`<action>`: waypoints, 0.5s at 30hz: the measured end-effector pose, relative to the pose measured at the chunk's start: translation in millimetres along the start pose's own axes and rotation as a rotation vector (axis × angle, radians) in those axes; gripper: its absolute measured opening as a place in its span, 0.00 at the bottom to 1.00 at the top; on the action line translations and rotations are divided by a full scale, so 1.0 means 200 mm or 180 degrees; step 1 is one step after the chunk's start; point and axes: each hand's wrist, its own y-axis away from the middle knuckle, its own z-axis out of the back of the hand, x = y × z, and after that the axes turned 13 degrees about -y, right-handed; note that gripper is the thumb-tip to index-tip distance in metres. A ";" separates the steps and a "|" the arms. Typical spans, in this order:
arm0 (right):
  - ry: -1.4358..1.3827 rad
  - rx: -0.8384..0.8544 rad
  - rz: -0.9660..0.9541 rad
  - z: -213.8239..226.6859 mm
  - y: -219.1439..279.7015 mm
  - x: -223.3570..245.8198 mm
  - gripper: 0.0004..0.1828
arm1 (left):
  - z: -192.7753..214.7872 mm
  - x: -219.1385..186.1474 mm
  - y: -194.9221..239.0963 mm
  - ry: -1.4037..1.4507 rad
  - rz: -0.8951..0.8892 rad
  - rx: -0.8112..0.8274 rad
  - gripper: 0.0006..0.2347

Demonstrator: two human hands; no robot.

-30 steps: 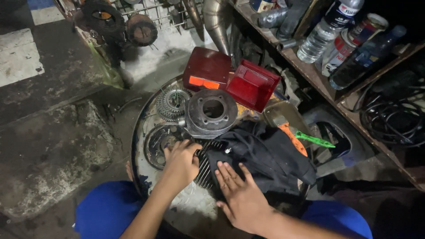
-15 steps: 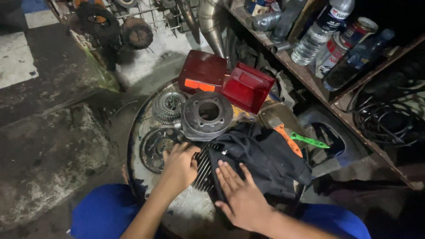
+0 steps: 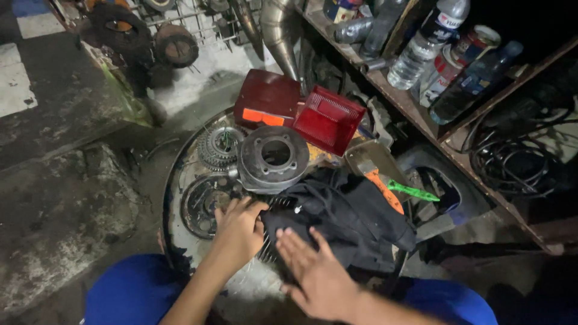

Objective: Cleaning a motorcycle cylinder head using a cloth and a small tool to remove debris from the cooling fins

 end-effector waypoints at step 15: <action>0.0096 -0.0050 0.0076 0.00 0.00 0.02 0.46 | 0.10 0.00 0.03 0.0259 0.0010 0.0171 0.16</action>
